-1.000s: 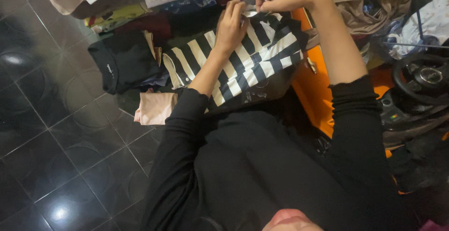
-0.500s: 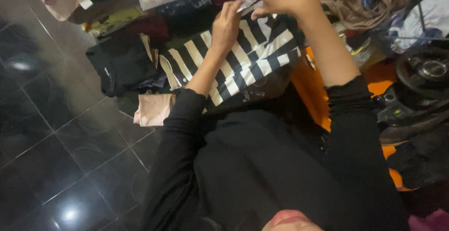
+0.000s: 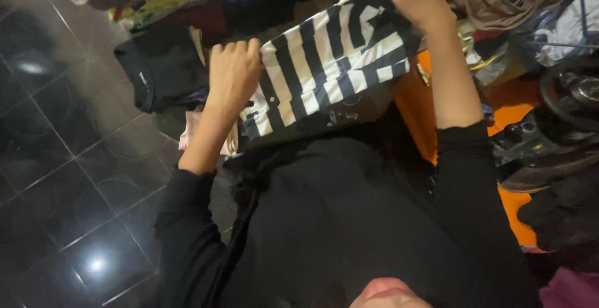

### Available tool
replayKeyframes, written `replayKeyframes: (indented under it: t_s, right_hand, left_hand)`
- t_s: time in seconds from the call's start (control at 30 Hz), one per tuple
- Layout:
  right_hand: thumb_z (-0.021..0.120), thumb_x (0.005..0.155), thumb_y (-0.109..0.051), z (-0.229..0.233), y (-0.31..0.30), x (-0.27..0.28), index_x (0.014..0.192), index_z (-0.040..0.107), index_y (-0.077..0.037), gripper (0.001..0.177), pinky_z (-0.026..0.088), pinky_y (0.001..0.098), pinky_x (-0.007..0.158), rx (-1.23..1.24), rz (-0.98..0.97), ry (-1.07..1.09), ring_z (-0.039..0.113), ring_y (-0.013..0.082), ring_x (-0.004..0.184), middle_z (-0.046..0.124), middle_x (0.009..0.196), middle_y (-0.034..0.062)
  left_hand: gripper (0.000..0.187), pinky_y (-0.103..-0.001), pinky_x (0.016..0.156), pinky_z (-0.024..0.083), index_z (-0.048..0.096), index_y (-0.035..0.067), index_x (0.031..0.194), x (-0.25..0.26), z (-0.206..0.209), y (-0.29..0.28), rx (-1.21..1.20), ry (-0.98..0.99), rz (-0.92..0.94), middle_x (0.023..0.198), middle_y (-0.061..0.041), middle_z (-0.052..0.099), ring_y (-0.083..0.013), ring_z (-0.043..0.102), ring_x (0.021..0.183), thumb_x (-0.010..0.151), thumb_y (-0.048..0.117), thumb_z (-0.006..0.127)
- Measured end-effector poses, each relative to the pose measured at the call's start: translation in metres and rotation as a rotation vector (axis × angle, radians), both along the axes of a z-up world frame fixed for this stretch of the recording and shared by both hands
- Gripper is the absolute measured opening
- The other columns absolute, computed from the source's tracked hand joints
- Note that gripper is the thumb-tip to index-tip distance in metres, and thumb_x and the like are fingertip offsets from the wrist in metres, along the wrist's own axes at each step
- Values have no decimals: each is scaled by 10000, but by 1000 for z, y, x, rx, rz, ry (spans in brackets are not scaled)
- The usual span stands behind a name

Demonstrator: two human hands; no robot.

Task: The person folds items of clothing including a black shirt, a white t-shirt, and a striped garment by hand before placing them in a pile.

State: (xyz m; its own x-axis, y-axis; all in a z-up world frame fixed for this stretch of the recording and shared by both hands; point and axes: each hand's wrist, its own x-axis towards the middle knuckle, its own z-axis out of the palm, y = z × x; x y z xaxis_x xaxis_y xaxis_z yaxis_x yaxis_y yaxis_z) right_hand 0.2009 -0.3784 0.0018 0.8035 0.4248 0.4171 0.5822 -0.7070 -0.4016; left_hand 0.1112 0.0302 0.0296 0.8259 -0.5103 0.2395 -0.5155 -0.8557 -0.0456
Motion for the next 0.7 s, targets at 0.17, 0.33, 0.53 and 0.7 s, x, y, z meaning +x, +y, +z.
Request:
replayKeyframes:
  t_s: [0.17, 0.33, 0.53, 0.7]
  right_hand:
    - [845, 908, 64, 10, 1, -56, 1016, 765, -57, 181, 524, 360, 848, -50, -33, -92, 646, 253, 1007, 656, 1008, 97]
    - [866, 869, -209, 28, 13, -102, 988, 760, -61, 218, 508, 410, 933, -186, 29, 91, 604, 258, 1028, 633, 1030, 87]
    - [681, 1081, -406, 17, 50, -107, 1593, 457, -87, 644, 291, 569, 1243, -79, -133, 124, 316, 381, 1530, 363, 1647, 182]
    - [557, 1093, -548, -27, 74, -100, 1683, 244, -48, 835, 123, 683, 1241, -327, -229, 310, 67, 369, 1609, 130, 1754, 161]
  left_hand:
    - [170, -368, 707, 487, 585, 91, 1025, -51, 5, 18, 123, -52, 71, 933, -87, 581, -257, 617, 875, 879, 69, 668]
    - [319, -393, 715, 479, 590, 81, 1011, -73, 8, 23, 17, 206, 59, 982, -106, 566, -281, 606, 947, 716, 158, 681]
    - [710, -610, 1123, 342, 524, -14, 1469, -61, -5, -7, -157, 106, -63, 1595, -251, 386, -362, 366, 1473, 982, 490, 636]
    - [888, -658, 1198, 171, 300, 51, 1626, -62, -43, -6, -147, 334, 37, 1692, -227, 155, -352, 146, 1567, 997, 647, 492]
